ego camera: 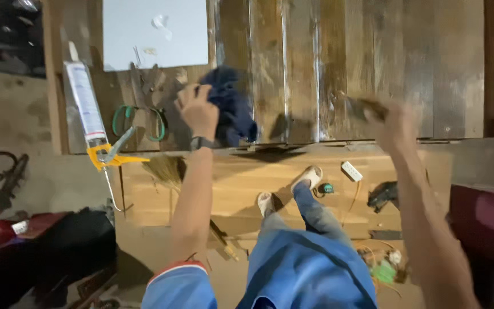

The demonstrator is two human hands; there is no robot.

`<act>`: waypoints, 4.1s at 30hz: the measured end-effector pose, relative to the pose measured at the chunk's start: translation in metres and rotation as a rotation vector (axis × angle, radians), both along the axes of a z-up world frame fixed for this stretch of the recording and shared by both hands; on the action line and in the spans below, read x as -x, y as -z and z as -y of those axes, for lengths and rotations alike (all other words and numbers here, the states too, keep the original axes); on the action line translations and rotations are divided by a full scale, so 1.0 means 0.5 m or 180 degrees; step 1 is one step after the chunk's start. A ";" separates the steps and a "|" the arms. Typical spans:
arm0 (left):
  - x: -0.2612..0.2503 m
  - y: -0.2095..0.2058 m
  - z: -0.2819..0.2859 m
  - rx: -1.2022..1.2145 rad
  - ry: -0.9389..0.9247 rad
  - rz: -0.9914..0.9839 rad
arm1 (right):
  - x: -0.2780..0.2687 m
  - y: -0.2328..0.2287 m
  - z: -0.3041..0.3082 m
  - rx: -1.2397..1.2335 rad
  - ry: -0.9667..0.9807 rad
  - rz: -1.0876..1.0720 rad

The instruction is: The person applies a white adhesive to a wooden surface using a putty knife, spreading it across the wood. They repeatedly wipe the surface with a blue cloth while continuing to spread the adhesive.

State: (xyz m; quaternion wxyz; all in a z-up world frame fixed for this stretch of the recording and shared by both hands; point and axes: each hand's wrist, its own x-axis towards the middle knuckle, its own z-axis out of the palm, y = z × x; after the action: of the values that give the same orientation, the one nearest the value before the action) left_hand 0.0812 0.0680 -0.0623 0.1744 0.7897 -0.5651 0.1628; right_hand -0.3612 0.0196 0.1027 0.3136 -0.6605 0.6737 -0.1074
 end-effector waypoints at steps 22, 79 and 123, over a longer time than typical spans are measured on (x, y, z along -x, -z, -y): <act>-0.049 -0.043 -0.052 0.1206 -0.0081 -0.0061 | -0.014 0.222 0.097 0.2033 -0.2687 -0.1357; -0.058 -0.031 -0.057 0.1152 0.0006 -0.0446 | -0.274 -0.029 0.053 -0.0615 -0.0421 -0.2002; -0.057 -0.045 -0.060 0.1035 -0.0019 -0.0450 | -0.105 0.181 0.054 0.0211 -0.1668 -0.1312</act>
State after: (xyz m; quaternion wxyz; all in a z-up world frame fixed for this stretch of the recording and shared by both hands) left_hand 0.1097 0.0982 -0.0401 0.3387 0.7623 -0.5153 0.1966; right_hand -0.3089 -0.0072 0.0122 0.1660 -0.8290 0.5263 0.0910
